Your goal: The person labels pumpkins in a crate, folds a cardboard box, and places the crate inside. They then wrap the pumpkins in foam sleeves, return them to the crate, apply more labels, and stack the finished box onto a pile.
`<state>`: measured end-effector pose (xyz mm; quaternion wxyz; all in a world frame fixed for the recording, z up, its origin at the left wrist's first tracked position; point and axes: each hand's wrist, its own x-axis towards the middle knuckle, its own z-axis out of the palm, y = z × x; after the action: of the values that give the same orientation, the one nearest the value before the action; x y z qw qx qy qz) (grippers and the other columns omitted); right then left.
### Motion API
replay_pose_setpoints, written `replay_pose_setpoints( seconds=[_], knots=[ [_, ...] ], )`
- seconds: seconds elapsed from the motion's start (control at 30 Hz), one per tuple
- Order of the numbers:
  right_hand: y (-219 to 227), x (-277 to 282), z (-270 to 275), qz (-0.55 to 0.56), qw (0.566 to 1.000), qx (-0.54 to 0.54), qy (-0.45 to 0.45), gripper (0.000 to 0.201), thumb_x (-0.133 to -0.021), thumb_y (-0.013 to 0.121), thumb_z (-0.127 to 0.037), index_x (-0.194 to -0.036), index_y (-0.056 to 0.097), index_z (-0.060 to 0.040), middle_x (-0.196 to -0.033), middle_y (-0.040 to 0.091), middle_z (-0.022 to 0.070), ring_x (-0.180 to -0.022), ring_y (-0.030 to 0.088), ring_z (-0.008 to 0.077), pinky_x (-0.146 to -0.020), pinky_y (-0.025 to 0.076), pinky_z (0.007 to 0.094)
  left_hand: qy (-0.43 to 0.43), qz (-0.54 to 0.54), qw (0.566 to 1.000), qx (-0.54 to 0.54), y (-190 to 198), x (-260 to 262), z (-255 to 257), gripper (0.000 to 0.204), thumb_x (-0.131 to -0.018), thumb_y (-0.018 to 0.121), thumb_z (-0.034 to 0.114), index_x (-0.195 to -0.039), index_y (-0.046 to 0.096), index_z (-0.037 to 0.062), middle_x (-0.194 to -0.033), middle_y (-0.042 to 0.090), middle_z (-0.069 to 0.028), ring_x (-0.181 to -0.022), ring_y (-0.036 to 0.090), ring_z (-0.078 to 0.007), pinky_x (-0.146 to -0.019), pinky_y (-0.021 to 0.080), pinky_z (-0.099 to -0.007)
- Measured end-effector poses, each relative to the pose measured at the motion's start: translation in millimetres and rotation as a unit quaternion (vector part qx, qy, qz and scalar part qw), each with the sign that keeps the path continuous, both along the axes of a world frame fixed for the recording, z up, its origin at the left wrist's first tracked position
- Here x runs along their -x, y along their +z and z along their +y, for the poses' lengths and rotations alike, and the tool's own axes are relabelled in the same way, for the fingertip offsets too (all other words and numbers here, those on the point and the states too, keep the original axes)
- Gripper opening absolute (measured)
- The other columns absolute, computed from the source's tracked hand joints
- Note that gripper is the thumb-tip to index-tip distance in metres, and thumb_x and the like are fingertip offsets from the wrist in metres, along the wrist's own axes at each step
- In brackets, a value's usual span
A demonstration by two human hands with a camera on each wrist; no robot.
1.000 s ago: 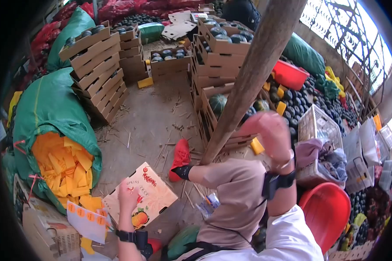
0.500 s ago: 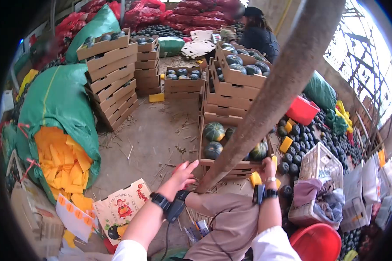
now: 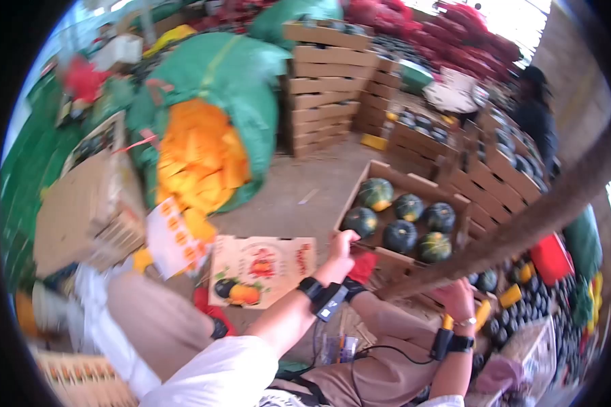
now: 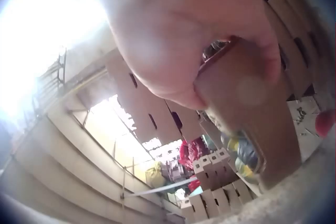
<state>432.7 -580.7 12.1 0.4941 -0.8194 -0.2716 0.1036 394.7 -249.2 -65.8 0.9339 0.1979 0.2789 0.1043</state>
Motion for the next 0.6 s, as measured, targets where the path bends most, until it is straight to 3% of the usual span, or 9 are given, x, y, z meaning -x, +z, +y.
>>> replay_pose_setpoints(
  seconds=[0.07,0.13,0.17,0.23,0.3,0.4,0.47,0.57,0.6],
  knots=[
    [23,11,17,-0.213,0.969,0.118,-0.037,0.024,-0.088,0.047,-0.011,-0.111,0.053,-0.009,-0.102,0.058,0.0075,-0.093,0.055,0.0223,-0.078,0.045,0.0366,0.047,-0.006,0.999,0.008,17,28,29,0.042,-0.062,0.057,0.004,-0.101,0.043,0.0111,-0.078,0.052,-0.0084,-0.068,0.056,-0.0226,-0.064,0.052,-0.0457],
    [57,37,51,-0.091,0.949,-0.184,-0.238,0.023,-0.087,0.048,-0.009,-0.109,0.054,-0.0045,-0.098,0.058,0.0079,-0.094,0.054,0.0205,-0.078,0.043,0.0329,0.1,-0.017,0.995,-0.012,26,60,63,0.064,-0.065,0.055,0.003,-0.119,0.025,0.0213,-0.084,0.051,-0.0088,-0.071,0.057,-0.0233,-0.064,0.052,-0.0457],
    [74,59,74,0.025,0.859,-0.351,-0.372,0.024,-0.086,0.048,-0.008,-0.109,0.053,-0.0018,-0.095,0.058,0.0079,-0.094,0.054,0.0192,-0.077,0.043,0.0306,0.115,-0.031,0.992,-0.029,22,80,82,0.066,-0.064,0.055,0.002,-0.122,0.027,0.0199,-0.086,0.05,-0.0086,-0.074,0.057,-0.0234,-0.065,0.053,-0.0448],
    [77,94,94,-0.183,0.839,-0.334,-0.389,0.026,-0.084,0.049,-0.008,-0.108,0.052,0.0018,-0.094,0.058,0.0087,-0.092,0.054,0.0173,-0.075,0.042,0.0259,0.159,0.013,0.984,-0.073,17,128,117,0.071,-0.063,0.054,0.002,-0.126,0.027,0.0206,-0.088,0.05,-0.0077,-0.076,0.056,-0.0216,-0.062,0.052,-0.0407],
    [66,135,118,-0.16,0.907,-0.338,-0.193,0.024,-0.084,0.05,-0.009,-0.105,0.054,0.0021,-0.096,0.058,0.0103,-0.088,0.055,0.0163,-0.074,0.042,0.0236,0.19,0.028,0.974,-0.116,-6,183,145,0.073,-0.062,0.053,0.001,-0.128,0.029,0.0199,-0.09,0.05,-0.0069,-0.073,0.054,-0.0193,-0.059,0.05,-0.0359],
    [59,186,226,-0.083,0.992,-0.095,-0.029,0.019,-0.079,0.057,-0.008,-0.096,0.058,0.0011,-0.092,0.06,0.0133,-0.086,0.057,0.0226,-0.074,0.046,0.03,0.233,0.115,0.956,-0.139,-20,266,154,0.071,-0.061,0.054,0.001,-0.126,0.031,0.0181,-0.087,0.049,-0.006,-0.068,0.051,-0.0173,-0.054,0.047,-0.034],
    [12,184,277,-0.18,0.978,0.031,0.097,0.029,-0.076,0.06,-0.009,-0.103,0.057,-0.0011,-0.103,0.057,0.0183,-0.1,0.052,0.0324,-0.086,0.042,0.0397,0.277,0.195,0.928,-0.158,-33,296,146,0.07,-0.059,0.056,0.0,-0.123,0.033,0.0161,-0.085,0.049,-0.0065,-0.065,0.05,-0.017,-0.052,0.048,-0.0351],
    [-76,193,304,-0.233,0.945,0.228,-0.03,0.053,-0.075,0.062,-0.013,-0.123,0.042,-0.0023,-0.122,0.045,0.0229,-0.111,0.045,0.0359,-0.097,0.034,0.0407,0.254,0.271,0.922,-0.11,-41,318,138,0.054,-0.069,0.065,0.016,-0.117,0.041,0.0119,-0.081,0.052,-0.0082,-0.066,0.054,-0.0176,-0.052,0.05,-0.0359],
    [-92,188,310,-0.185,0.973,0.131,-0.036,0.054,-0.077,0.061,-0.014,-0.125,0.04,-0.003,-0.123,0.044,0.0219,-0.112,0.045,0.0345,-0.097,0.033,0.0409,0.141,0.313,0.921,-0.185,-41,325,150,0.044,-0.072,0.065,0.024,-0.108,0.044,0.011,-0.08,0.053,-0.0066,-0.067,0.054,-0.0163,-0.054,0.05,-0.0336]
  ],
)
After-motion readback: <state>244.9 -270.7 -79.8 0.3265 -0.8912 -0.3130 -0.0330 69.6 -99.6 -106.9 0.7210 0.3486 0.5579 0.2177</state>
